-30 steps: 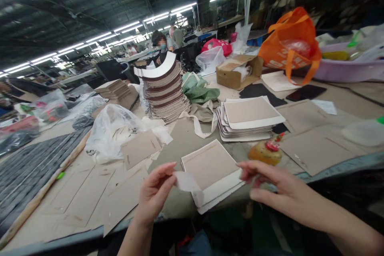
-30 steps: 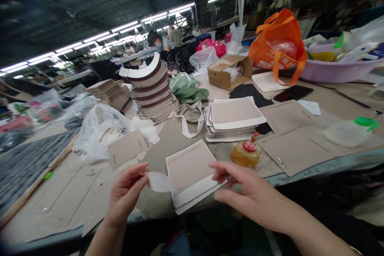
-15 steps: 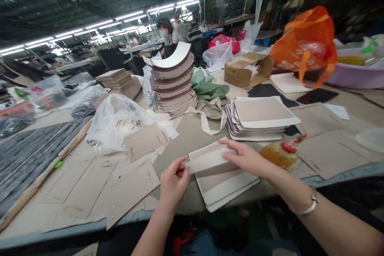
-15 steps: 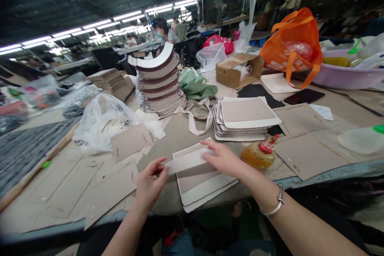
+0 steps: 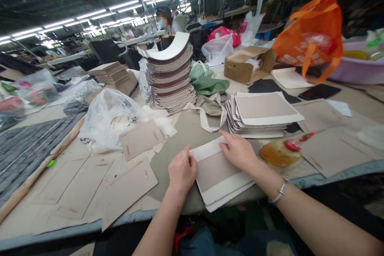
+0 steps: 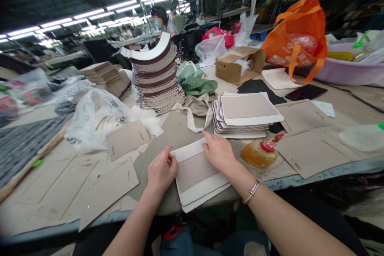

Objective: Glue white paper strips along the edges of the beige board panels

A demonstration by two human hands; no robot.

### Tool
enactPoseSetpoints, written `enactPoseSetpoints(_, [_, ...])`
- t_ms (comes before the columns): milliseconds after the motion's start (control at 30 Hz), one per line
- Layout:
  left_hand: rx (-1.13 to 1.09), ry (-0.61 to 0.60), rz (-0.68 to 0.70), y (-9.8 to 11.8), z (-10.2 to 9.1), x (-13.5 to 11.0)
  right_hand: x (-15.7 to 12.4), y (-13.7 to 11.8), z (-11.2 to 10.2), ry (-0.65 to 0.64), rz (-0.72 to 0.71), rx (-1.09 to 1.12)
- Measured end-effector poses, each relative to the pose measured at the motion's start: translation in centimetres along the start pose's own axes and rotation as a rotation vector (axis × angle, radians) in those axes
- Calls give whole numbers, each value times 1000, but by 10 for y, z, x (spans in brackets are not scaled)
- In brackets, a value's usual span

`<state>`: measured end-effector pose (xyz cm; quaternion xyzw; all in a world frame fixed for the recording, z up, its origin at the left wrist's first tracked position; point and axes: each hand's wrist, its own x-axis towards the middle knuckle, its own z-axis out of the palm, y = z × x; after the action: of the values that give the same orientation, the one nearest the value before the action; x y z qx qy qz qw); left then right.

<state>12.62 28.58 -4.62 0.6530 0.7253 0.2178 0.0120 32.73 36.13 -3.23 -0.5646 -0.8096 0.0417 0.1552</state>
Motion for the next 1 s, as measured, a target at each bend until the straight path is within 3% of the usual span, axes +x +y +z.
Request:
enactPoseSetpoints(100, [13, -22, -11, -1, 1, 1, -1, 0, 4, -5, -15, -22])
enactPoseSetpoints(200, [32, 32, -2, -3, -1, 0, -4, -1, 2, 28, -14, -58])
enactPoseSetpoints(300, [32, 105, 76, -1, -10, -8, -8, -3, -3, 111, -40, -87])
enactPoseSetpoints(367, [20, 101, 168, 3, -17, -17, -13, -5, -5, 129, -131, -67])
enactPoseSetpoints(500, [-5, -45, 288, 19, -24, -39, -25, -11, -3, -7, -400, -3])
enactPoseSetpoints(600, [-34, -111, 318, 28, -23, -49, -32, -17, 3, -124, -496, 16])
enactPoseSetpoints(767, [-67, -128, 329, 29, -18, -50, -34, -21, 13, -190, -513, 8])
enactPoseSetpoints(1000, [-71, -144, 340, 28, -17, -50, -34, -20, 18, -171, -492, -2])
